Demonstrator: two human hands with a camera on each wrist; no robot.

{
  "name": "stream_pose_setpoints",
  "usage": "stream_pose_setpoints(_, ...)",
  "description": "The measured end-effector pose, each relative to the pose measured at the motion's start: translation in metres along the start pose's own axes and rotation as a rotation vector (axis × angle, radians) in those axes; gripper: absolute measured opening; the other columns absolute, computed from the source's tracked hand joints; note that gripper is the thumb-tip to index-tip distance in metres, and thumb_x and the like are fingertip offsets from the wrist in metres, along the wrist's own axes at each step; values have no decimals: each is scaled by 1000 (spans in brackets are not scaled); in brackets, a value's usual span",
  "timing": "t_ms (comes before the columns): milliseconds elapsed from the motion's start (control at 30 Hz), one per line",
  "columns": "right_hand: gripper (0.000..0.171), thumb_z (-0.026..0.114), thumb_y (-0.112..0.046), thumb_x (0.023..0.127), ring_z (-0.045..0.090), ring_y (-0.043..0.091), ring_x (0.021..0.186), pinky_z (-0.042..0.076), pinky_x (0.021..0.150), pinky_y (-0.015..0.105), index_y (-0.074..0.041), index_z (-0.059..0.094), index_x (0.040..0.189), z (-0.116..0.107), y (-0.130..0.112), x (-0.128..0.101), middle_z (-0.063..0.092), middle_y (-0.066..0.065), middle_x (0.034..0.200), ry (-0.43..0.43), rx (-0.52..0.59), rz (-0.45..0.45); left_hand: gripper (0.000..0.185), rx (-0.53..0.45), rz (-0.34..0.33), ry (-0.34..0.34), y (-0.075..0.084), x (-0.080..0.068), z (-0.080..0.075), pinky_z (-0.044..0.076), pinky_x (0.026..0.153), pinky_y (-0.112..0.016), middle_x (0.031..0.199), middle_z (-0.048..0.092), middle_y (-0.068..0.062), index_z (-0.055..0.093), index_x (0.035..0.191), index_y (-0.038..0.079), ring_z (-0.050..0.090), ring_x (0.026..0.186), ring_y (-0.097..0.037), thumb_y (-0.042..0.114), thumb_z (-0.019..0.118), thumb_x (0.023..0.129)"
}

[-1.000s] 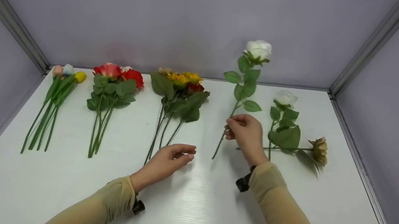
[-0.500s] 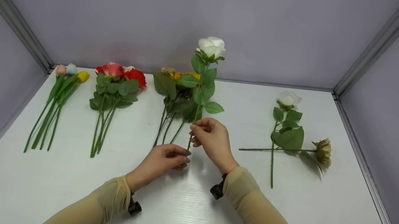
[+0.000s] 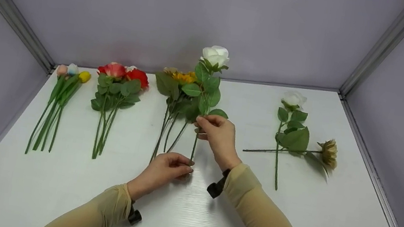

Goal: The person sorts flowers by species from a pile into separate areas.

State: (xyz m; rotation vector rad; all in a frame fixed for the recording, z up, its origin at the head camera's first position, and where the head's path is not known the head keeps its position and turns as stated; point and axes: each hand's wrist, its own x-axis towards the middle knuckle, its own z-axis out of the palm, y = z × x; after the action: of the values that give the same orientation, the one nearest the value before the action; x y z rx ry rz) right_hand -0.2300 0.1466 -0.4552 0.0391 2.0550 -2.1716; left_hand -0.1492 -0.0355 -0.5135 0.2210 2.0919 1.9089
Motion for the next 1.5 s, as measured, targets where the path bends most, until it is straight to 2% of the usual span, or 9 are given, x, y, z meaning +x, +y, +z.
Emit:
stream_pose_setpoints(200, 43, 79, -25, 93, 73, 27, 91, 61, 82, 39, 7, 66, 120, 1, 2, -1, 74, 18, 105, -10, -14, -10, 25, 10, -23, 14, 1, 0, -3, 57, 71, -27, 97, 74, 2, 74, 115, 1, 70, 88, -16, 16, 73, 95)
stream_pose_setpoints(467, 39, 79, -22, 93, 73, 28, 93, 61, 82, 40, 7, 69, 117, 21, 8, -2, 74, 18, 103, -37, -24, -29, 29, -61, 26, 98, 8, 5, -15, 61, 75, -32, 96, 73, -3, 71, 119, -2, 70, 87, -17, 18, 72, 98)
stream_pose_setpoints(733, 36, 71, -32, 99, 72, 32, 97, 61, 85, 40, 1, 72, 115, 50, 12, 1, 72, 22, 106, -154, -115, -78, 24, 58, 32, 196, 15, -4, -59, 61, 73, -33, 95, 73, -5, 72, 115, -2, 70, 85, -21, 17, 70, 99)
stream_pose_setpoints(867, 36, 65, -39, 102, 70, 30, 102, 59, 89, 40, -7, 73, 116, 62, 14, -2, 73, 16, 110, -234, -337, -151, 24, 120, -10, 270, 18, -13, -99, 61, 74, -34, 97, 72, -7, 72, 116, -1, 70, 88, -23, 17, 70, 100)
stream_pose_setpoints(1000, 46, 59, -48, 103, 61, 23, 124, 49, 104, 42, -16, 67, 134, 73, 18, -6, 66, 2, 132, -295, -732, -309, 22, 180, -81, 365, 13, -22, -139, 61, 76, -33, 98, 72, -9, 72, 115, 0, 70, 90, -22, 14, 70, 99)
stream_pose_setpoints(1100, 64, 52, -55, 104, 36, 26, 147, 32, 119, 46, -17, 47, 155, 82, 22, -7, 42, 6, 159, -364, -1050, -476, 20, 252, -150, 407, 7, -29, -166, 61, 76, -32, 99, 72, -10, 72, 116, 2, 70, 89, -21, 14, 69, 100)
stream_pose_setpoints(1200, 76, 44, -61, 104, 13, 30, 156, 16, 125, 48, -17, 26, 164, 91, 24, -8, 17, 11, 170, -409, -1285, -627, 21, 332, -210, 418, 2, -35, -185, 59, 71, -32, 99, 72, -10, 72, 116, 3, 68, 85, -21, 17, 67, 101)
stream_pose_setpoints(1367, 79, 36, -64, 105, 2, 31, 157, 7, 126, 47, -20, 14, 166, 107, 24, -6, 4, 10, 171, -441, -1444, -710, 23, 419, -258, 419, -6, -38, -203, 53, 62, -30, 98, 71, -10, 72, 116, 3, 64, 80, -20, 20, 66, 102)
stream_pose_setpoints(1500, 78, 33, -65, 105, -1, 31, 157, 4, 126, 47, -21, 12, 166, 116, 27, -3, 2, 8, 171, -476, -1486, -712, 25, 403, -290, 410, -9, -36, -206, 53, 62, -30, 99, 71, -11, 71, 118, 2, 64, 79, -20, 20, 66, 102)
